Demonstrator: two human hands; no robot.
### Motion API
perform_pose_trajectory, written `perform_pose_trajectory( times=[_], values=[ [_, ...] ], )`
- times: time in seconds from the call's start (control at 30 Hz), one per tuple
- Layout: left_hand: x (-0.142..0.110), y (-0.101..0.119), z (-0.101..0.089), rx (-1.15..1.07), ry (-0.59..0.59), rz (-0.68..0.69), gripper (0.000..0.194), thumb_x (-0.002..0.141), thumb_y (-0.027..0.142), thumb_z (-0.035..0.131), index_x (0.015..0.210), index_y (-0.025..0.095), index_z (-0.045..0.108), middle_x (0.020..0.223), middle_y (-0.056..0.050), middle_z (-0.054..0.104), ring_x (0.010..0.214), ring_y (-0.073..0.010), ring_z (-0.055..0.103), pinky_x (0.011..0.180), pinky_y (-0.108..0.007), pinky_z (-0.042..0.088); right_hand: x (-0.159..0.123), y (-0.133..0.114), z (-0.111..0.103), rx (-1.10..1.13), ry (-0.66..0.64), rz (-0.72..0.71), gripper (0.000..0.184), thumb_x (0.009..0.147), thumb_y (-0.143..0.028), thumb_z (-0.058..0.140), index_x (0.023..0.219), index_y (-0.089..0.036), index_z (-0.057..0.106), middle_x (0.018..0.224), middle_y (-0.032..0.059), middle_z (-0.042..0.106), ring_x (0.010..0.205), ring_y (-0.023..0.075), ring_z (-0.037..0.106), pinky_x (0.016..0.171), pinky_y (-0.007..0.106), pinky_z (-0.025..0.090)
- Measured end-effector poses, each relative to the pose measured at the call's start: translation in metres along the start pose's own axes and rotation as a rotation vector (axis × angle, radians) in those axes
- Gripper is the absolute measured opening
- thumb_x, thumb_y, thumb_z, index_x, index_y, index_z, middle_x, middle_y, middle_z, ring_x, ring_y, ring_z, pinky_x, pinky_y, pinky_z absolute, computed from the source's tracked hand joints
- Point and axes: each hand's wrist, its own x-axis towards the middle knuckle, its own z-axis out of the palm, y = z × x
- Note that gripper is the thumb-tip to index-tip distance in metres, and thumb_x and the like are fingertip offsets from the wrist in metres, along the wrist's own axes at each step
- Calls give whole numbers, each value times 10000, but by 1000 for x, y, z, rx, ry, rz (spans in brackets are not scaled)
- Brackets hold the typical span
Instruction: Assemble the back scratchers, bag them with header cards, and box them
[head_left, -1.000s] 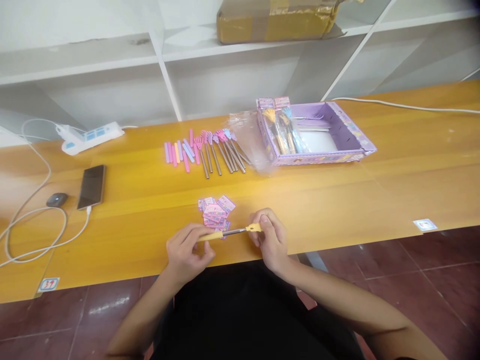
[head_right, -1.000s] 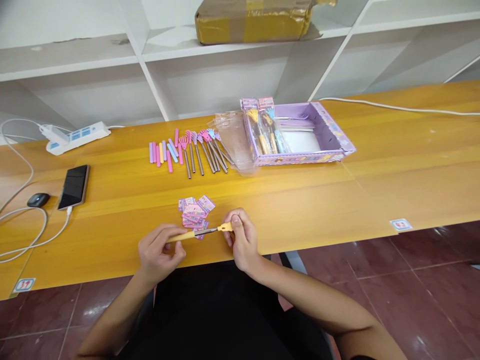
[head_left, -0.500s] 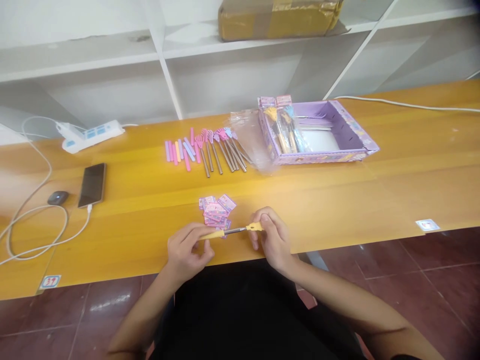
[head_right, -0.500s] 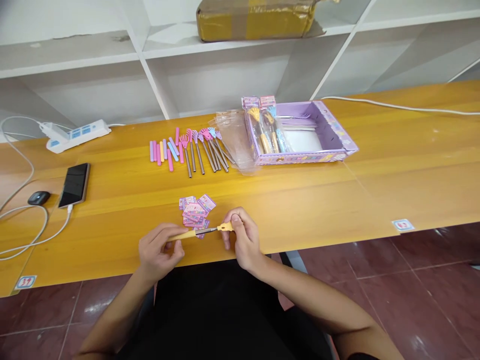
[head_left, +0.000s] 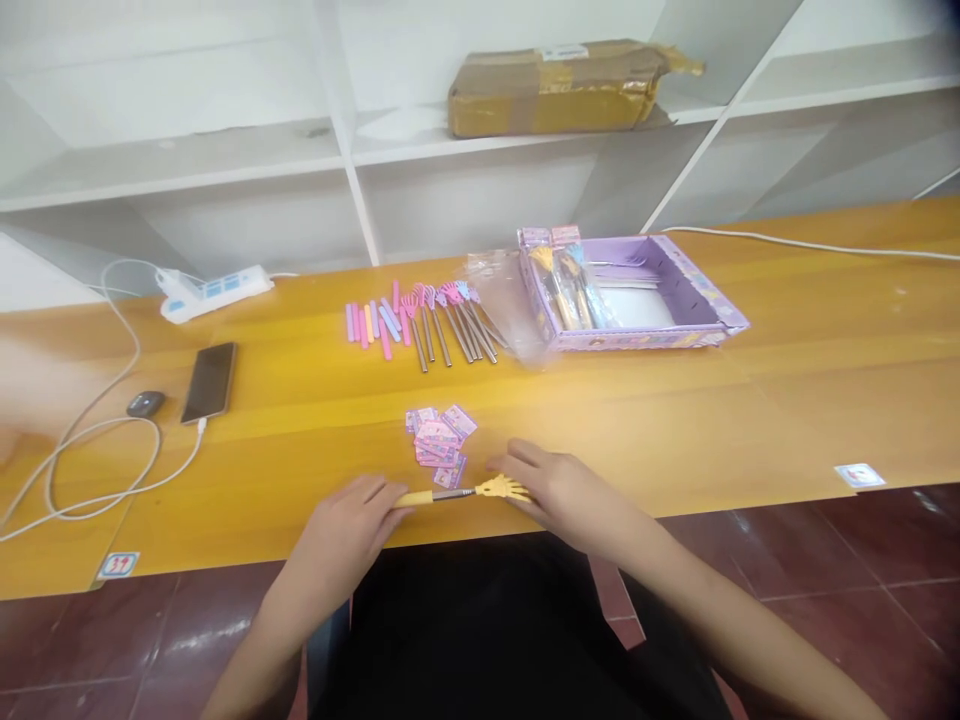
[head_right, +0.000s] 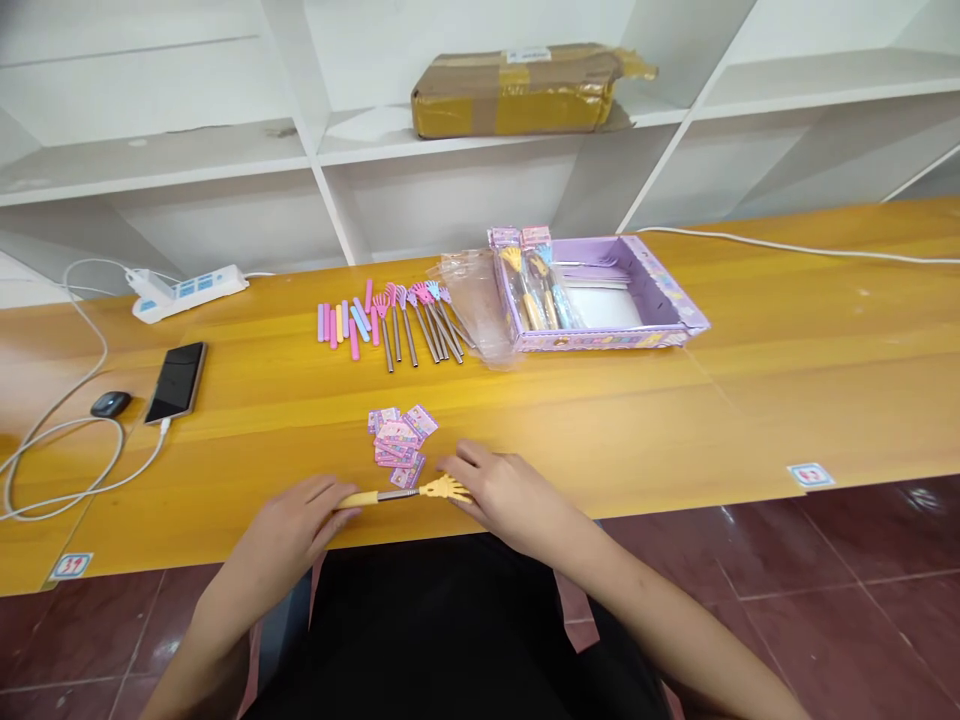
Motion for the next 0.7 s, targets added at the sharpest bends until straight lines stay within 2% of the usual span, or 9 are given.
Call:
perform_pose_trajectory(
  times=[0.07, 0.17, 0.27, 0.4, 0.47, 0.57, 0.63, 0.7],
  values=[
    [1, 1, 2, 58, -26, 40, 148, 1129, 272, 559, 1098, 235, 698, 945, -33, 724, 847, -227, 693, 770, -352, 534, 2, -3, 0, -195, -29, -72, 238, 1032, -134, 651, 1262, -193, 675, 1027, 68, 681, 746, 214, 658, 647, 336, 510],
    [8, 4, 3, 141, -30, 68, 154, 1116, 188, 544, 1082, 225, 689, 945, -44, 716, 853, -242, 681, 770, -363, 519, 11, -9, 4, -351, 13, -158, 289, 1009, -48, 606, 1264, -166, 675, 997, 72, 672, 824, 246, 668, 725, 371, 535],
    [18, 5, 1, 228, -40, 82, 153, 1092, 133, 544, 1097, 215, 673, 957, -55, 717, 853, -255, 677, 750, -371, 517, 20, -13, 8, -412, 64, -194, 255, 1009, -16, 564, 1204, -140, 673, 1004, 90, 682, 837, 253, 659, 743, 388, 538],
    [29, 8, 0, 316, -24, 112, 250, 1024, 15, 513, 1059, 218, 655, 946, -55, 724, 820, -241, 669, 715, -352, 510, 27, -15, 10, -376, 107, -226, 243, 1034, -23, 532, 1216, -131, 652, 1017, 105, 699, 866, 258, 661, 755, 386, 542],
    [35, 10, 2, 344, 45, 127, 202, 1029, 60, 540, 969, 223, 643, 874, -42, 708, 767, -225, 655, 647, -330, 470, 28, -16, 9, -363, 129, -244, 240, 1045, -28, 520, 1219, -129, 650, 1022, 117, 711, 891, 265, 666, 769, 385, 545],
    [42, 11, 7, 370, 223, 113, 187, 1024, 162, 607, 849, 223, 623, 735, -23, 662, 674, -203, 627, 559, -317, 379, 30, -19, 5, -385, 134, -251, 217, 1045, -26, 522, 1175, -131, 661, 996, 123, 715, 880, 265, 664, 781, 390, 545],
    [46, 10, 9, 373, 308, 92, 218, 992, 161, 637, 784, 220, 611, 662, -15, 634, 609, -189, 594, 532, -314, 322, 31, -20, 1, -407, 138, -249, 214, 1046, -26, 519, 1157, -129, 669, 987, 123, 717, 875, 266, 665, 777, 394, 542],
    [49, 7, 10, 367, 344, 80, 245, 961, 127, 652, 739, 218, 603, 616, -13, 617, 560, -182, 564, 520, -313, 275, 31, -21, -2, -426, 149, -236, 226, 1052, -28, 508, 1172, -121, 676, 999, 127, 724, 890, 268, 671, 770, 396, 535]
  ],
)
